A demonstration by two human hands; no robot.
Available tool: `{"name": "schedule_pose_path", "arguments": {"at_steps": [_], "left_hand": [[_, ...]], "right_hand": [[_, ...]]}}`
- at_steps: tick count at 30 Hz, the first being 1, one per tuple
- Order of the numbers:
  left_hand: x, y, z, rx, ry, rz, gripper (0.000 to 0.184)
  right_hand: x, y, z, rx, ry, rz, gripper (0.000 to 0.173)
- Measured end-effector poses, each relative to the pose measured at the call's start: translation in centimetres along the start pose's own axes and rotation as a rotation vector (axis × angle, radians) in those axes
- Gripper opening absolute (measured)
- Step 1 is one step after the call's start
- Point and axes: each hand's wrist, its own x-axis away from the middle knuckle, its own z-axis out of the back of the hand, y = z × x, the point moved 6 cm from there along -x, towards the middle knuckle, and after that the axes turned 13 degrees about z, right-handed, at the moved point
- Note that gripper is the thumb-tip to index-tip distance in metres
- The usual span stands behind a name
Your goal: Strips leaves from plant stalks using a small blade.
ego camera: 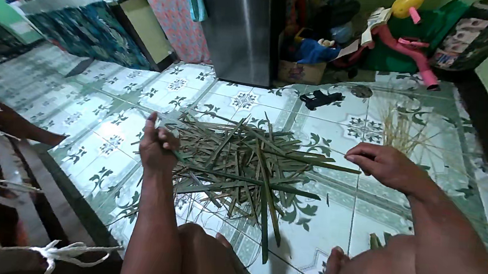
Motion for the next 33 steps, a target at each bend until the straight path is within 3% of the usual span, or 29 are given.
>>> {"name": "schedule_pose_path", "arguments": {"at_steps": [3,5,11,16,24,30,33], "left_hand": [[-1.0,-0.4,3.3,0.056,0.191,0.009,0.032],[-0.8,-2.0,2.0,-0.061,0.193,0.085,0.032],[4.9,-12.1,-11.4,-0.574,-0.297,0.441,0.041],[9.9,-17.2,-17.7,-0.627,-0.693,0.588,0.045],[6.6,-15.0,-16.9,-0.431,-0.494,0.568,0.040],[9.0,-16.7,-18.5,-0.512,-0.655,0.607,0.039],[7.3,-14.8,-17.6,-0.454,-0.536,0.580,0.039]], "right_hand": [[0.1,0.8,0.4,0.018,0.047,-0.142,0.019],[-0.4,0.3,-0.4,-0.005,0.054,-0.184,0.019],[-2.6,-3.5,-4.5,-0.138,0.029,-0.118,0.020],[-3.0,-6.5,-7.5,-0.256,0.000,-0.025,0.015],[-2.7,-6.0,-7.4,-0.388,-0.053,-0.003,0.015],[-2.5,-6.0,-7.0,-0.357,-0.031,0.027,0.015],[-2.2,-6.0,-6.5,-0.348,-0.025,0.062,0.015]]}}
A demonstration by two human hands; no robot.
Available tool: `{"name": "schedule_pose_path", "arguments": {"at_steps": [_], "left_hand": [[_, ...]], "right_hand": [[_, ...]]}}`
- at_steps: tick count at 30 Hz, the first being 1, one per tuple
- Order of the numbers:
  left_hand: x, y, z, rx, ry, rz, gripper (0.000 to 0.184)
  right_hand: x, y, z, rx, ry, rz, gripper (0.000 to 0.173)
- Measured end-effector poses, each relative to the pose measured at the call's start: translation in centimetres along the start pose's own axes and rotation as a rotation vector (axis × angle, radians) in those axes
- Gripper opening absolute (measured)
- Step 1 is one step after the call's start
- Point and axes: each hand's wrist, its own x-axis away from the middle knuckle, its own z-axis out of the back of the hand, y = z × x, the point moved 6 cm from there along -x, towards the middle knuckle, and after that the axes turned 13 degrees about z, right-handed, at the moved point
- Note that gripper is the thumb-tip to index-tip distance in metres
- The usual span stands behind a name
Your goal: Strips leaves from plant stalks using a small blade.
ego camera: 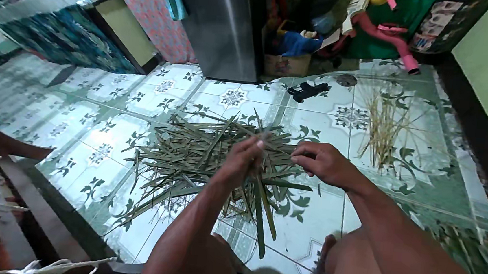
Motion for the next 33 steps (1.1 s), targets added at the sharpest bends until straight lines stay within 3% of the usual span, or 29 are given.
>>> {"name": "schedule_pose_path", "arguments": {"at_steps": [10,14,17,20,24,27,29,33], "left_hand": [[4.6,4.4,12.0,0.230,0.256,-0.336,0.035],[7.4,4.0,19.3,0.383,0.491,-0.448,0.029],[7.9,2.5,22.3,0.434,0.660,-0.419,0.032],[5.3,1.3,18.4,0.222,0.534,-0.297,0.035],[1.9,-0.3,5.1,-0.155,0.172,-0.013,0.041],[0.8,-1.6,-1.9,-0.208,-0.091,0.045,0.047],[0.4,-2.0,-2.9,-0.160,-0.132,0.062,0.041],[0.2,-0.5,0.3,-0.028,-0.005,0.014,0.038]], "right_hand": [[2.2,1.2,3.6,0.098,0.003,0.033,0.014],[4.1,2.2,7.1,0.175,0.085,-0.047,0.015],[4.9,2.7,8.8,0.157,0.189,-0.156,0.012],[4.1,2.4,7.6,0.125,0.213,-0.179,0.013],[1.8,1.2,3.6,0.070,0.122,-0.142,0.016],[0.4,0.1,0.1,0.009,0.031,-0.106,0.016],[-0.1,-0.4,-1.4,-0.046,0.013,-0.079,0.015],[-0.3,-0.2,-1.6,-0.061,-0.021,-0.087,0.015]]}}
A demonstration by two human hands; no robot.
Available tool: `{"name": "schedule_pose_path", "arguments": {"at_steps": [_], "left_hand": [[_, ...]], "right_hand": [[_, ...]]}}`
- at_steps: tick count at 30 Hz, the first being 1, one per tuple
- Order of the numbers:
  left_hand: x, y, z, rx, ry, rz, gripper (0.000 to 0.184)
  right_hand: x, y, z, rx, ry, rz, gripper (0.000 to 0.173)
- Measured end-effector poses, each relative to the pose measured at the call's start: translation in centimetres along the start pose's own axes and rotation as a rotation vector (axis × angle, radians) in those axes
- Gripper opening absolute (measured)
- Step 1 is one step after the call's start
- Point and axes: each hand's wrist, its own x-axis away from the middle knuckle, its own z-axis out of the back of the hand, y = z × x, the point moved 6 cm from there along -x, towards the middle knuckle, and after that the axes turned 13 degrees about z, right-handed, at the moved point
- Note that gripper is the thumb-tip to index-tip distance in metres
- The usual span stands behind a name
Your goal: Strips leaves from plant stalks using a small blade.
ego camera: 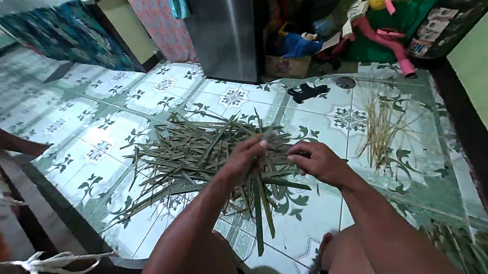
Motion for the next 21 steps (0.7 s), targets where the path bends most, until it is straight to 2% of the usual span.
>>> {"name": "schedule_pose_path", "arguments": {"at_steps": [4,10,13,16,21], "left_hand": [[-0.5,0.3,2.4,0.126,0.035,-0.057,0.040],[-0.6,-0.5,-1.7,-0.055,-0.064,0.015,0.040],[-0.2,1.2,0.7,0.105,-0.002,-0.056,0.040],[0.0,1.6,2.3,0.235,-0.023,-0.108,0.043],[0.4,0.4,-1.3,0.045,-0.137,0.013,0.042]], "right_hand": [[-0.1,0.3,0.4,-0.010,0.008,0.003,0.015],[-0.3,0.0,0.2,0.003,0.054,0.072,0.014],[0.1,0.0,1.1,0.020,0.040,0.118,0.016],[0.3,0.2,1.7,0.030,0.045,0.145,0.016],[0.3,0.0,1.3,0.049,0.024,0.180,0.016]]}}
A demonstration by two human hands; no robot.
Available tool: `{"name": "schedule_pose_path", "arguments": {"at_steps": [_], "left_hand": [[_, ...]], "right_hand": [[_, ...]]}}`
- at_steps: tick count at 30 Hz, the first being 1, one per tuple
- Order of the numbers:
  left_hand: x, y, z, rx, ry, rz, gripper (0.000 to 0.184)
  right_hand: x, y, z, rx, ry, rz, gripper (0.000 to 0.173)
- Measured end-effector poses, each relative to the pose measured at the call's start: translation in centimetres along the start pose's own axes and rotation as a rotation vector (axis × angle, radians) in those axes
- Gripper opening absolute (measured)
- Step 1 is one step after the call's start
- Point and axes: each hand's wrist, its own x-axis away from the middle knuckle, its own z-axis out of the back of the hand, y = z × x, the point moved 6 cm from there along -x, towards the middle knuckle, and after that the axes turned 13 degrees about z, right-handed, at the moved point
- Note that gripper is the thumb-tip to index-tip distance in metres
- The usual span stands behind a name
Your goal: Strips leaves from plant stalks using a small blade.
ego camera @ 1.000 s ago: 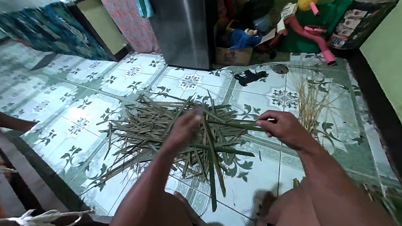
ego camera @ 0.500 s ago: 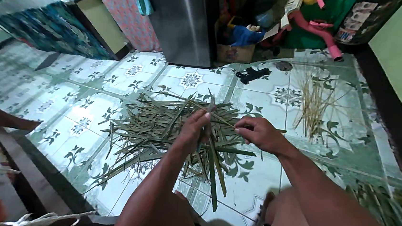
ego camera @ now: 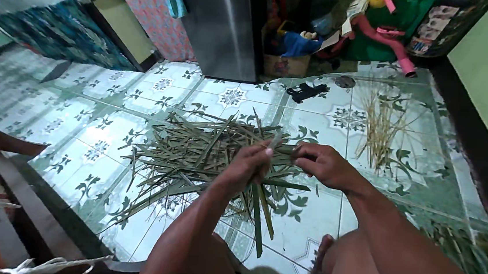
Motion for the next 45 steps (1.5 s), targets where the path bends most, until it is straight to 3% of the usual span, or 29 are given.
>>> {"name": "schedule_pose_path", "arguments": {"at_steps": [5,10,17,20,24,29,34,39,45], "left_hand": [[1.1,2.0,3.9,0.169,0.068,-0.180,0.044],[0.8,0.1,0.4,-0.031,0.029,-0.019,0.040],[3.1,3.6,6.6,0.304,0.085,-0.335,0.050],[2.1,1.9,4.7,0.162,0.136,-0.239,0.044],[0.6,-0.5,-0.6,-0.113,0.032,-0.018,0.041],[1.2,1.6,2.8,0.131,0.052,-0.159,0.044],[0.9,0.8,0.8,0.030,0.012,-0.069,0.043],[2.7,3.4,5.5,0.252,0.068,-0.289,0.049],[1.8,1.0,2.2,0.069,0.011,-0.104,0.043]], "right_hand": [[0.3,-0.1,0.4,-0.023,0.002,0.000,0.016],[0.0,-0.2,-0.3,-0.041,-0.028,-0.024,0.016],[0.5,0.1,0.4,-0.098,-0.087,-0.045,0.015],[0.2,0.0,-0.4,-0.128,-0.089,-0.087,0.018],[-0.2,-1.0,-1.5,-0.108,-0.039,-0.052,0.020],[0.0,-0.6,-0.5,-0.073,-0.036,0.018,0.019],[0.1,-0.4,-0.7,-0.055,-0.078,0.006,0.021],[1.0,-0.3,0.5,-0.084,-0.099,-0.014,0.021],[1.2,-0.3,0.2,-0.090,-0.120,-0.018,0.022]]}}
